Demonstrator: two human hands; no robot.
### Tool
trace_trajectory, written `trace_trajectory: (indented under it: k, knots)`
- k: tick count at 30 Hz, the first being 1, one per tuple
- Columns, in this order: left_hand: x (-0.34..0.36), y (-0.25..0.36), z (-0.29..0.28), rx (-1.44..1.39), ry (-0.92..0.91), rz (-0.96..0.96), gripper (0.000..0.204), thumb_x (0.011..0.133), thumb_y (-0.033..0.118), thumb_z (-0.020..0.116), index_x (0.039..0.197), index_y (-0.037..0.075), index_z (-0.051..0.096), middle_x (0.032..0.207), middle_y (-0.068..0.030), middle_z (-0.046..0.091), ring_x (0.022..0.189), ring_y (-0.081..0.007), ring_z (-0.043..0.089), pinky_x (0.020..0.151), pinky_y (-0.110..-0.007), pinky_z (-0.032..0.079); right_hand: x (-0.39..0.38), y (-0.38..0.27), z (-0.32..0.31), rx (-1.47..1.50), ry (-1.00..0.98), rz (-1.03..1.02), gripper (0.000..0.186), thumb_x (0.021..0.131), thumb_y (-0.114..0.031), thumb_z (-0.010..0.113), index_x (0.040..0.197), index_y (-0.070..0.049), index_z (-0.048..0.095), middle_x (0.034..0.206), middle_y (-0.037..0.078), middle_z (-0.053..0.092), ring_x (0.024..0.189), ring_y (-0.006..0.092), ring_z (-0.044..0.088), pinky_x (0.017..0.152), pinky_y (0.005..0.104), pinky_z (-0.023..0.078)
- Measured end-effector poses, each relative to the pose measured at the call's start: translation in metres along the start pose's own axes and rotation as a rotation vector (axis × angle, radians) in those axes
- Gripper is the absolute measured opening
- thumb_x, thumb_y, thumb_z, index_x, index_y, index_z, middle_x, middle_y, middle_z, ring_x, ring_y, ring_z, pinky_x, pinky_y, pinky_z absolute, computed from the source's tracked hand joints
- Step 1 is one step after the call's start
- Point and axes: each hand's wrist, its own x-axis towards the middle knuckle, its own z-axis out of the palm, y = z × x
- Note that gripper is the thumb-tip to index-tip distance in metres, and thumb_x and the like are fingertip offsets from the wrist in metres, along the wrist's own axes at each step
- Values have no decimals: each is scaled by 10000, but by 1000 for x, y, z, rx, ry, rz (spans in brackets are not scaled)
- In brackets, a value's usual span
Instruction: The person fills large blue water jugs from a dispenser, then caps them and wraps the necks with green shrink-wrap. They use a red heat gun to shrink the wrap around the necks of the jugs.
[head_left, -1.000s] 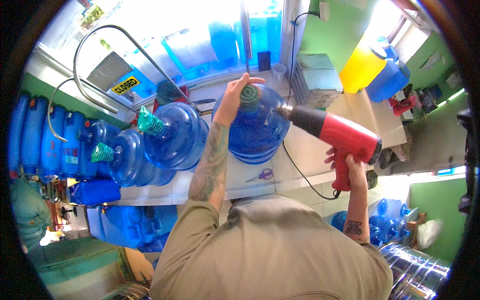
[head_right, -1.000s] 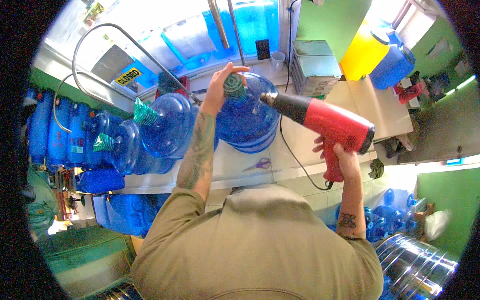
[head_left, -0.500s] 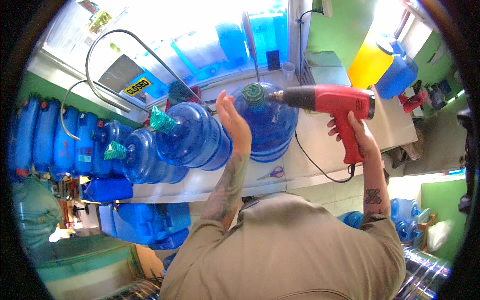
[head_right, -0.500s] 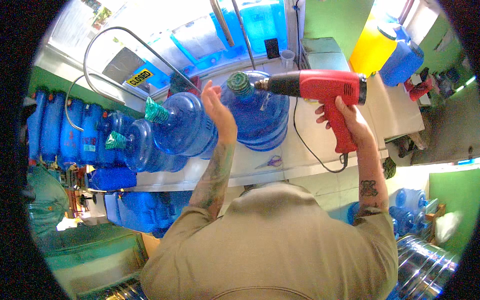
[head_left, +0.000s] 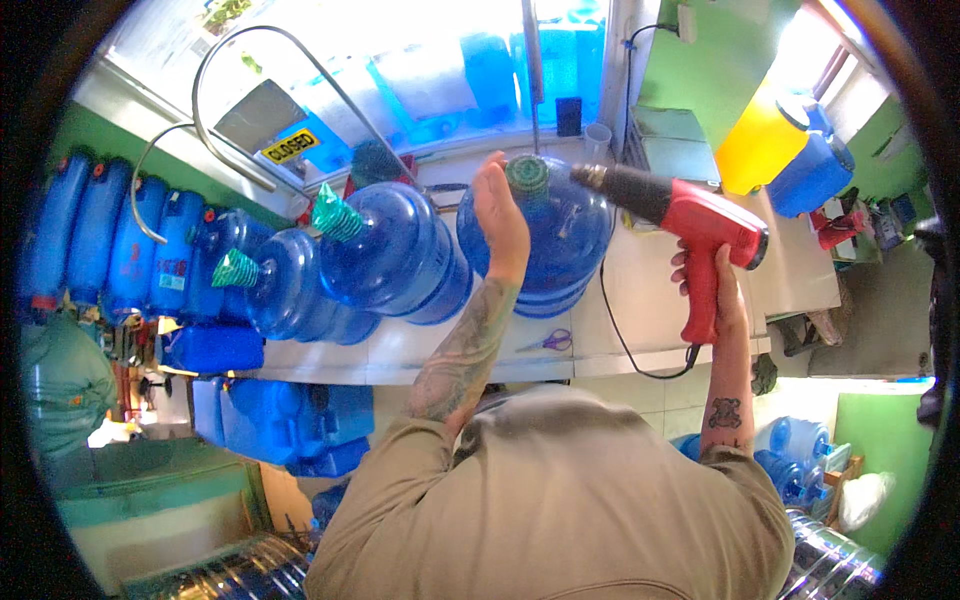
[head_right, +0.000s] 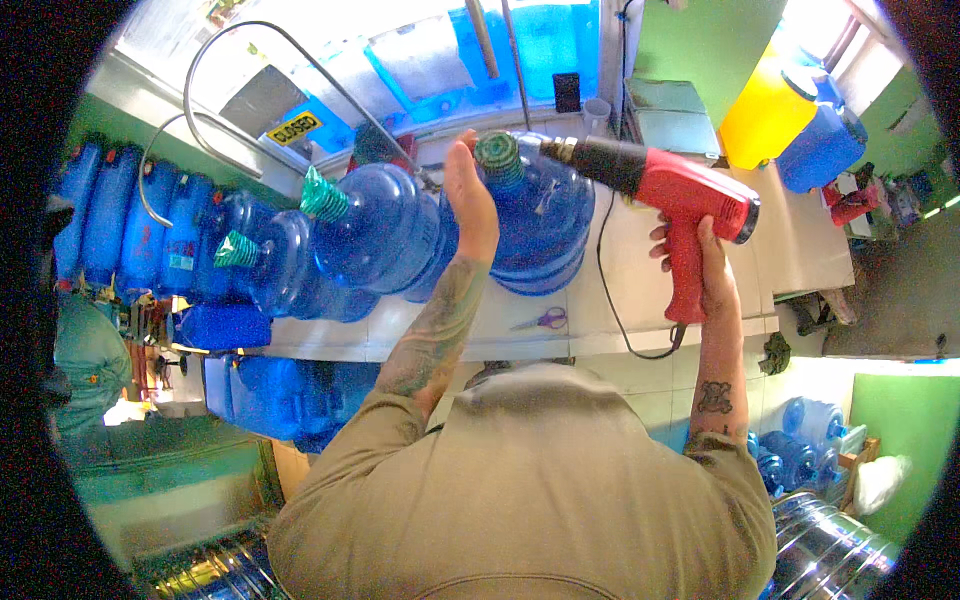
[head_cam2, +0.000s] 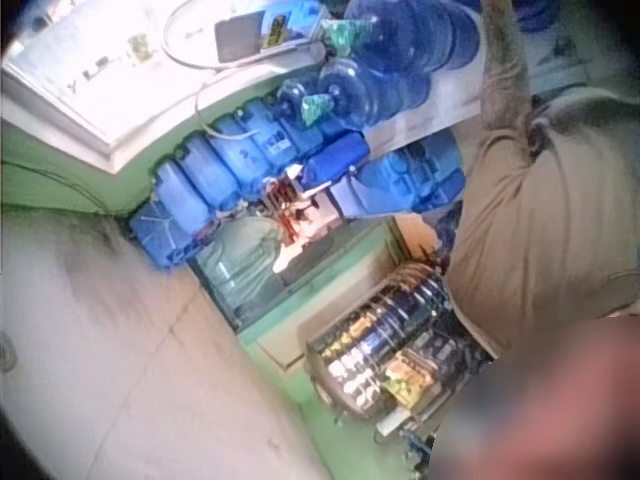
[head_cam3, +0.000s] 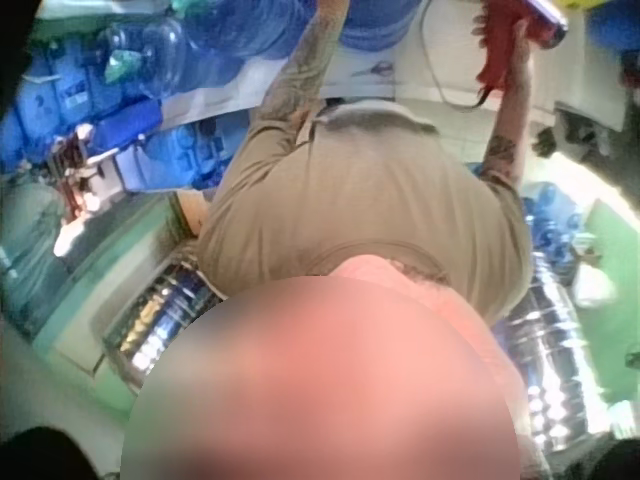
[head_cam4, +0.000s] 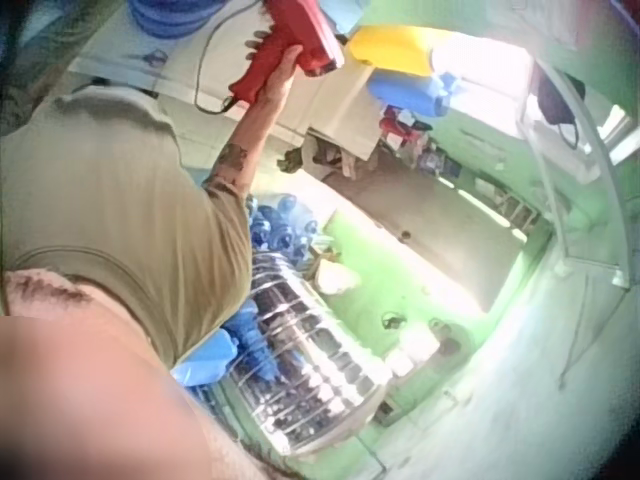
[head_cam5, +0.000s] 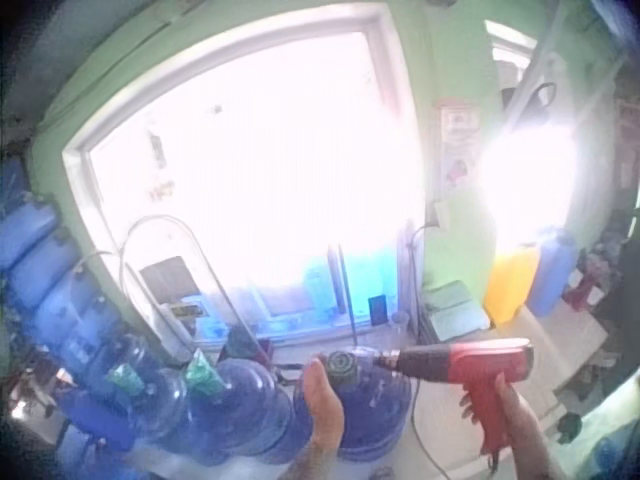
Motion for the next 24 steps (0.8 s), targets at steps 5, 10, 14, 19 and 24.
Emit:
trace_trajectory:
  k: [5,10,14,19,24]
  knots:
    - [22,2,25,19,-22,-57,472,1048,423,477,1134,0,667,977,-79,642,892,-151,594,808,-302,469,-9,-14,-5,-281,73,-58,644,973,-606,503,1211,-14,590,977,115,706,801,195,700,620,285,526]
    - [58,-3,4,-262,-634,-290,525,1052,458,451,1015,16,732,717,-22,667,617,-78,605,568,-213,474,-26,-21,0,-381,210,-36,631,989,-589,487,1220,-10,586,971,93,701,759,157,681,597,247,513]
    - [29,7,-2,-225,-407,-222,529,1064,440,425,1198,-17,654,966,-96,706,871,-165,652,812,-299,505,-29,-6,23,-78,64,-74,624,990,-573,500,1223,1,577,957,105,698,752,170,681,586,257,511]
    - [-26,21,-58,91,-312,47,495,1060,331,468,1426,-3,475,1428,-169,513,1390,-275,412,1162,-383,273,-43,2,47,-109,93,-124,650,984,-591,494,1237,4,568,977,105,694,781,172,679,605,269,505]
    - [-4,33,-187,213,-4,256,645,1033,297,537,1531,-6,260,1593,-170,258,1472,-294,262,1193,-426,223,-73,6,79,-217,233,-73,668,986,-609,471,1239,0,577,963,81,683,782,145,661,634,250,490]
